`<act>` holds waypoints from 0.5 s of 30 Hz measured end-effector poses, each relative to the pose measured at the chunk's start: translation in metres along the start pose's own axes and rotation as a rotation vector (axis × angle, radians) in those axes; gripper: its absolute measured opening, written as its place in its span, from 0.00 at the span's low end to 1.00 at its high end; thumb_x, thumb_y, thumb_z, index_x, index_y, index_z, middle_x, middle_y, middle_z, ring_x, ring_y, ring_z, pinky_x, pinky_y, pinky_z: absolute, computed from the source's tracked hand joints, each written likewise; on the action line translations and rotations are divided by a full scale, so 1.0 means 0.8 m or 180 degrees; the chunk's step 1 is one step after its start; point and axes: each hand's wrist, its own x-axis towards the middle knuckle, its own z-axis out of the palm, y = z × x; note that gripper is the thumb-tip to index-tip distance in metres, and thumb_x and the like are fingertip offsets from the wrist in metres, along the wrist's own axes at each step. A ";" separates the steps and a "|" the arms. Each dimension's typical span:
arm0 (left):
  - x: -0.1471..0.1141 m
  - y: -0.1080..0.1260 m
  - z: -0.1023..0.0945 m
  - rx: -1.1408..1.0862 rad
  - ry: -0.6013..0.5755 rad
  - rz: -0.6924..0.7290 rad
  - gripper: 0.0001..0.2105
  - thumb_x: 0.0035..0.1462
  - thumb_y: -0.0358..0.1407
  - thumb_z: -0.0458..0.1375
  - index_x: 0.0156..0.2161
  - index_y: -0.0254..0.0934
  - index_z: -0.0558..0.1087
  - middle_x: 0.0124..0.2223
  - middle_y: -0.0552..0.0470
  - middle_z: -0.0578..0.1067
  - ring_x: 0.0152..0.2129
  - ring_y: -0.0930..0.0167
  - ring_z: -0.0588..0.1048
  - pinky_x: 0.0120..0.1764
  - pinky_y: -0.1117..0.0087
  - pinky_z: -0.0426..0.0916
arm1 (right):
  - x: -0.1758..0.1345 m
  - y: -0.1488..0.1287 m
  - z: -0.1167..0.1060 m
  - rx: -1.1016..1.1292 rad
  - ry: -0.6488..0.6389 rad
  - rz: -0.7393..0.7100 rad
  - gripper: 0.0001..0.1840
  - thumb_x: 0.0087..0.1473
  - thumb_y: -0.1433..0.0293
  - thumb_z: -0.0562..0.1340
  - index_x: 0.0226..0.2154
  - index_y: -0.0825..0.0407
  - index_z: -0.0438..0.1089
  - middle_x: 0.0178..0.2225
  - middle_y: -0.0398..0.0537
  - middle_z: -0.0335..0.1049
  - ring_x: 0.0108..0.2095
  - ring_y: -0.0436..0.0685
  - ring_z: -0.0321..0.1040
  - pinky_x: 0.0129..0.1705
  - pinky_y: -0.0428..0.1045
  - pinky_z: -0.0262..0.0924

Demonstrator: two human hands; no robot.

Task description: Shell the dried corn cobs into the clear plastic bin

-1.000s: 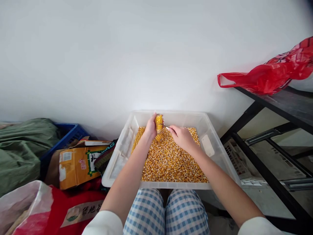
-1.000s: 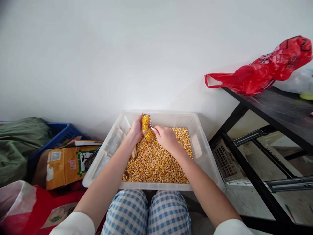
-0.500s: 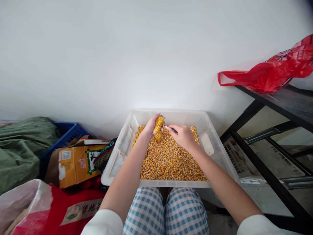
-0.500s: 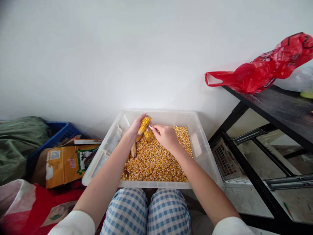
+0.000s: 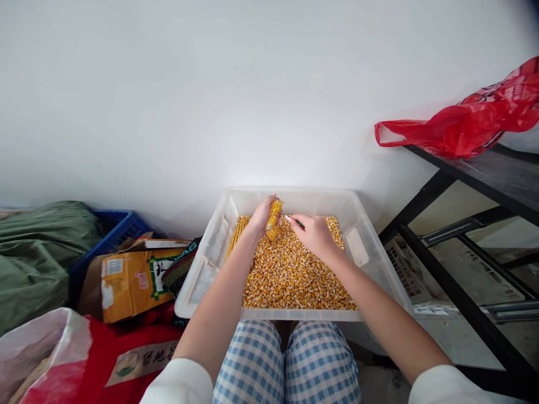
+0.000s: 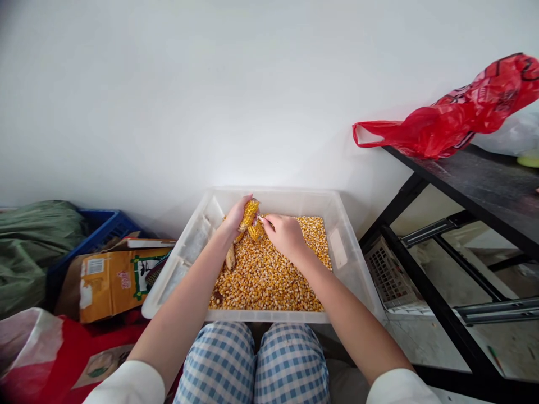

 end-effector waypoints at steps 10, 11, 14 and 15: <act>-0.005 0.002 0.007 0.0402 0.0115 -0.0051 0.21 0.57 0.49 0.45 0.23 0.35 0.65 0.14 0.54 0.63 0.09 0.76 0.63 0.14 0.74 0.56 | 0.001 0.000 0.001 -0.0168 -0.0006 -0.0026 0.16 0.59 0.67 0.53 0.31 0.52 0.75 0.27 0.49 0.75 0.24 0.52 0.66 0.29 0.47 0.49; -0.006 0.002 0.007 0.0451 0.0133 -0.0025 0.21 0.57 0.50 0.45 0.23 0.35 0.64 0.15 0.54 0.63 0.09 0.76 0.62 0.15 0.74 0.56 | 0.001 0.000 0.001 -0.0199 -0.0016 -0.0019 0.16 0.59 0.67 0.53 0.31 0.52 0.75 0.27 0.49 0.75 0.24 0.52 0.66 0.29 0.47 0.49; -0.006 0.000 0.007 0.0618 0.0224 0.0142 0.18 0.56 0.49 0.47 0.27 0.35 0.64 0.17 0.56 0.64 0.11 0.76 0.62 0.15 0.75 0.57 | 0.001 0.000 0.001 -0.0281 -0.0088 -0.0022 0.15 0.58 0.68 0.54 0.30 0.53 0.75 0.27 0.49 0.76 0.24 0.52 0.67 0.29 0.47 0.49; -0.006 -0.002 0.007 0.0695 0.0264 0.0222 0.17 0.56 0.49 0.48 0.28 0.36 0.64 0.18 0.56 0.64 0.11 0.76 0.63 0.16 0.75 0.57 | 0.001 0.000 0.002 -0.0329 -0.0125 -0.0031 0.15 0.58 0.68 0.54 0.29 0.53 0.75 0.27 0.49 0.76 0.25 0.52 0.67 0.29 0.47 0.49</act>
